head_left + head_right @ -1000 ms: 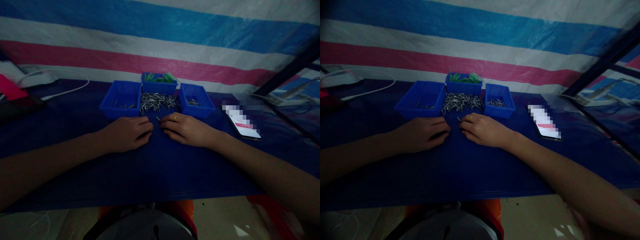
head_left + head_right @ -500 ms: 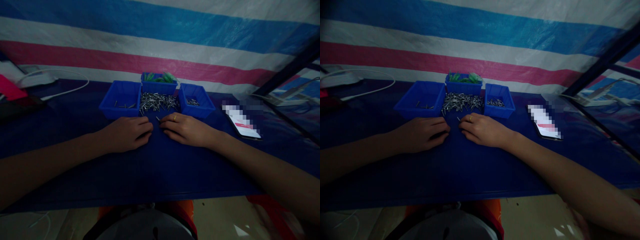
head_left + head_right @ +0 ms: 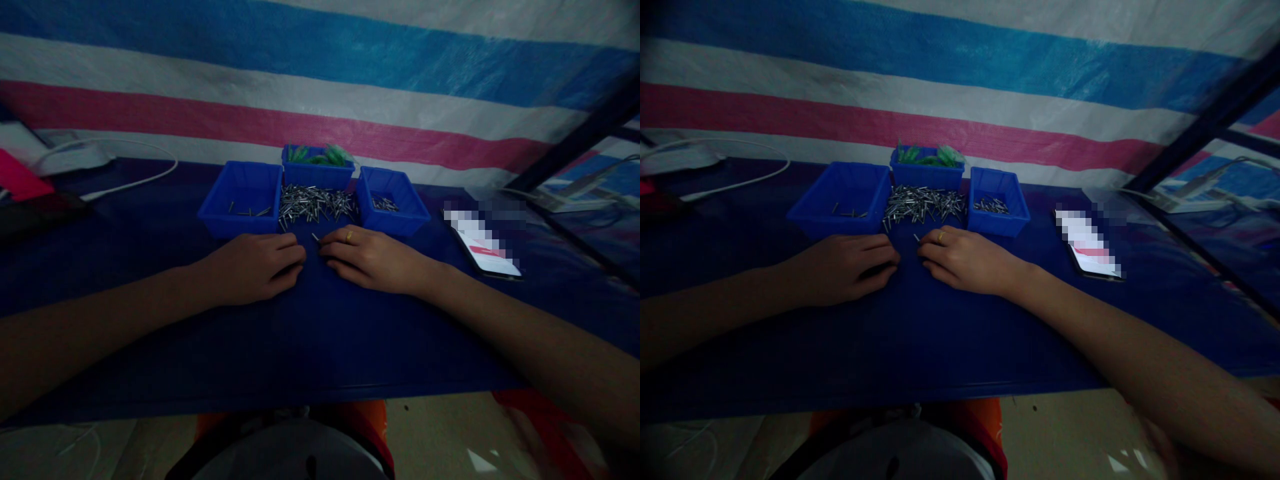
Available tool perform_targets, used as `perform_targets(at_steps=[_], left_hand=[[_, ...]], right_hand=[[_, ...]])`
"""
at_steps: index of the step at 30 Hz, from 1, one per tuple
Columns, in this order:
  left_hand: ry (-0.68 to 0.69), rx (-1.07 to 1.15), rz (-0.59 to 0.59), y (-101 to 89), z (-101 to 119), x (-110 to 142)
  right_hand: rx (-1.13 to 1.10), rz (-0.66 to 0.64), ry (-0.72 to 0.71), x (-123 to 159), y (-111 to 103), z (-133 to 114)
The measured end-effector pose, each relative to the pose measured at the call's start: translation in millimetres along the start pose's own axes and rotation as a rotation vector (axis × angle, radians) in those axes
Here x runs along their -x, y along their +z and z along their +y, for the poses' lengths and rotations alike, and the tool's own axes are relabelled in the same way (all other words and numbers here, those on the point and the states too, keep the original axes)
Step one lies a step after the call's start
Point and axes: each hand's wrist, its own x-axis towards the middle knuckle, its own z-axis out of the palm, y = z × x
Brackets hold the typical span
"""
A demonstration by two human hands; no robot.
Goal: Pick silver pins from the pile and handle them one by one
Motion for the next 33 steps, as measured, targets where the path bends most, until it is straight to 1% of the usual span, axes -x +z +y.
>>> perform_targets(at_steps=[4,14,33], left_hand=[[-0.003,-0.007,-0.006,-0.1,-0.3,0.0],[0.024,-0.010,0.032,0.6,-1.1,0.5],[0.025,-0.023,0.033,0.9,0.0,-0.2]], right_hand=[[-0.001,0.001,-0.002,0.6,0.6,0.4],[0.000,0.005,-0.007,0.0,0.2,0.3],[-0.001,-0.003,-0.009,0.8,0.0,1.1]])
